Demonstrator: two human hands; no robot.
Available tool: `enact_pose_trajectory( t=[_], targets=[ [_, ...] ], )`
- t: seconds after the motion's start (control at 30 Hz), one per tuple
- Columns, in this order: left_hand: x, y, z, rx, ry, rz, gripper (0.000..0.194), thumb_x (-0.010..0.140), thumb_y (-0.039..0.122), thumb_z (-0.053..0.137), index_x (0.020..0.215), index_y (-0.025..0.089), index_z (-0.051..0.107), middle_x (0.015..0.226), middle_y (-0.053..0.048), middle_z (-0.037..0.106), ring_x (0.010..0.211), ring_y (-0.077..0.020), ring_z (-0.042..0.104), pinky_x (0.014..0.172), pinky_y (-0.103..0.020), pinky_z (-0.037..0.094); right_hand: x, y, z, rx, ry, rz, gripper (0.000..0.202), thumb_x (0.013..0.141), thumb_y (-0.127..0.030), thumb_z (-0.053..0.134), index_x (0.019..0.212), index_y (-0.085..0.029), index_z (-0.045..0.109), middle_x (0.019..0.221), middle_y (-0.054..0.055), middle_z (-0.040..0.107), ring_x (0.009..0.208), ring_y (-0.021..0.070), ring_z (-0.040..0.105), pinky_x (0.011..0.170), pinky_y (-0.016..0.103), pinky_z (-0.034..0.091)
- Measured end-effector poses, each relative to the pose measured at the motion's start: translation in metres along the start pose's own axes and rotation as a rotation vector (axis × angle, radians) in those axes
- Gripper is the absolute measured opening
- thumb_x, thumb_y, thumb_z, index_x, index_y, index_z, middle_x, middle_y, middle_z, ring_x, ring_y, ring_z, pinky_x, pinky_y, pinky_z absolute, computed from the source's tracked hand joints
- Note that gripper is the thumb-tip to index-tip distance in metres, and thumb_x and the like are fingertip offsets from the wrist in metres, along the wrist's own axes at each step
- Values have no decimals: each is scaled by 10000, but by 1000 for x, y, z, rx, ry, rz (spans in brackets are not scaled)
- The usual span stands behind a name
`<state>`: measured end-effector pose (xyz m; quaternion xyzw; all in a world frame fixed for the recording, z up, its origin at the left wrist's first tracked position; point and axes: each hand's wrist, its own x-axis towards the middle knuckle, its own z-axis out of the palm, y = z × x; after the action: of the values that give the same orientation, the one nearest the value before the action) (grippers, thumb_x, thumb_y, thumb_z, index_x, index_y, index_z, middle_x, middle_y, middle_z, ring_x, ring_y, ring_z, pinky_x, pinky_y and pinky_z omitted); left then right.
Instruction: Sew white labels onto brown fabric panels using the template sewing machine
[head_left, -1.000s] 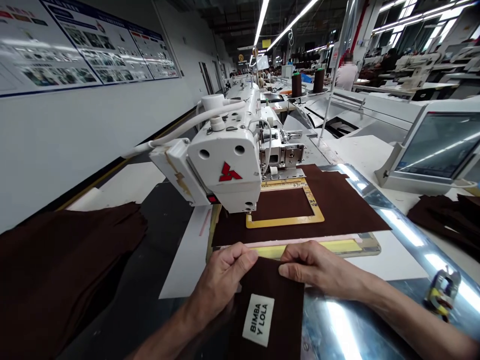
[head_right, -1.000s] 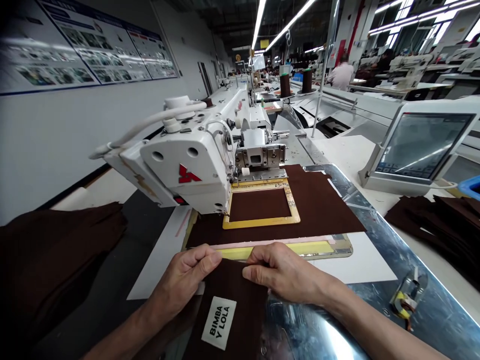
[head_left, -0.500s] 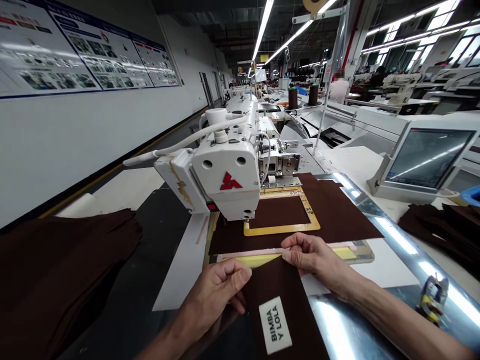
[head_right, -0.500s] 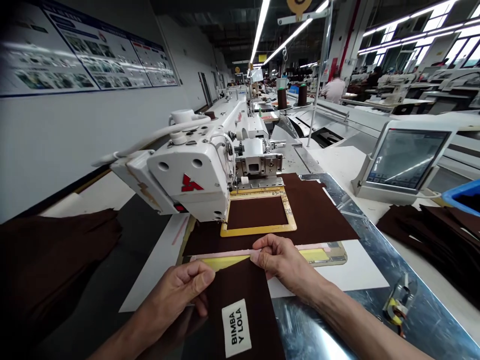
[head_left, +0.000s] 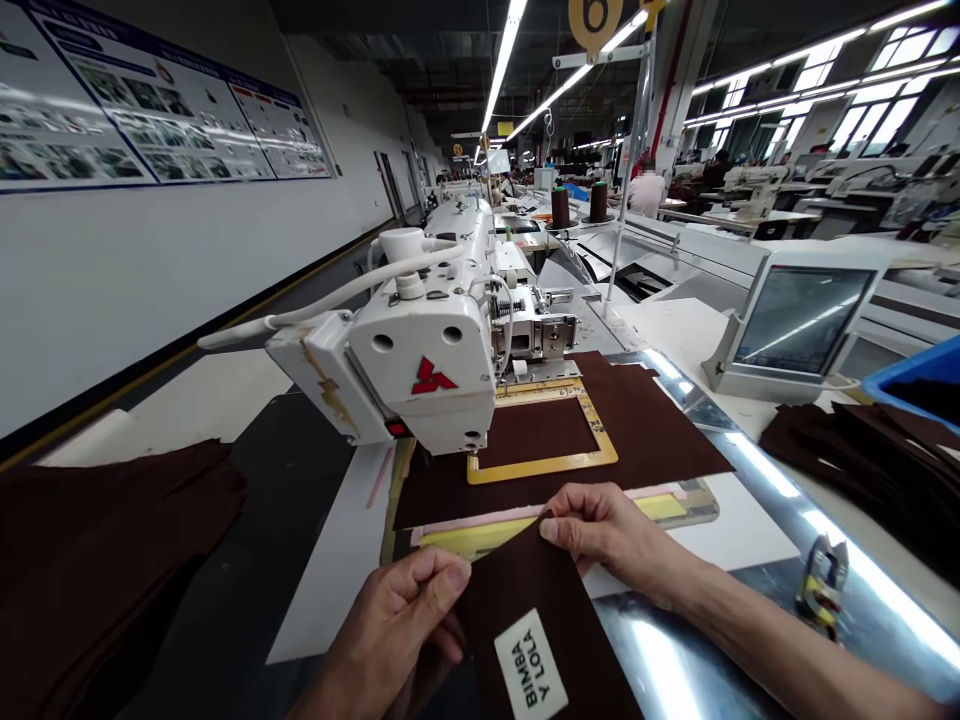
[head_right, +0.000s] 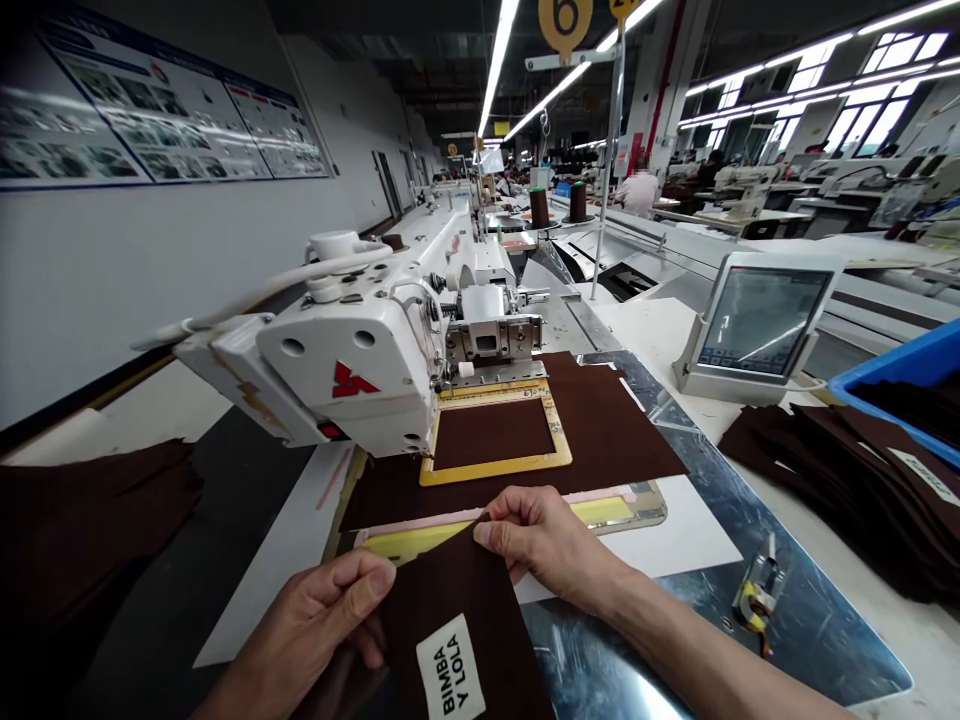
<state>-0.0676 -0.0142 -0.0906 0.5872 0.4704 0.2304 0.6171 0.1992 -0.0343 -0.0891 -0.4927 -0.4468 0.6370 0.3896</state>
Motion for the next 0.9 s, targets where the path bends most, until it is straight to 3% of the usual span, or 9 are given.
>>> enact_pose_trajectory(
  t=[0.23,0.33,0.47,0.63,0.73,0.83,0.9],
  targets=[
    [-7,-8,0,92,19,16,512,937,650,594,776,167,650,600,-17,671,548,-143,652,556,-199,508,-11,-5,0,-312,-4,-249,389,1010,-452,600,746,-166,583,676,-40,478,633,98,414,577,235,333],
    [-7,-13,0,76,-33,4,542,935,681,574,779,164,628,589,-33,691,504,-128,622,511,-185,478,-13,-7,-1,-197,-37,-236,429,1019,-486,583,731,-173,532,660,-50,442,611,91,371,559,238,292],
    [-4,-13,-1,-14,-78,-32,571,904,721,587,801,160,608,559,-47,695,454,-115,593,467,-170,450,-12,-2,3,-30,-87,-142,442,1000,-570,583,845,-156,594,728,-19,529,658,110,456,603,240,343],
    [8,-8,4,-54,-66,-70,653,824,812,586,751,163,567,511,-66,674,387,-113,565,409,-168,403,-6,-3,5,-153,21,-113,485,991,-630,537,855,-164,552,726,-23,497,652,112,436,585,236,342],
    [28,-2,11,14,-58,-55,647,830,800,545,718,163,572,578,-77,693,409,-135,597,401,-196,429,19,-29,-10,-502,-30,-109,476,1043,-615,373,880,-188,506,732,-28,491,638,117,440,557,233,360],
    [50,9,15,183,-20,-27,561,908,678,469,749,158,607,702,-81,725,415,-134,588,386,-218,423,66,-67,-31,-724,-124,-127,416,1026,-553,462,859,-183,550,725,-24,538,622,118,463,555,236,388],
    [59,16,12,279,22,-4,496,941,590,457,773,159,635,674,-48,697,391,-116,535,388,-219,386,102,-89,-41,-859,-169,-145,360,1016,-456,526,796,-174,572,695,-21,556,611,119,478,558,241,395]
  ],
)
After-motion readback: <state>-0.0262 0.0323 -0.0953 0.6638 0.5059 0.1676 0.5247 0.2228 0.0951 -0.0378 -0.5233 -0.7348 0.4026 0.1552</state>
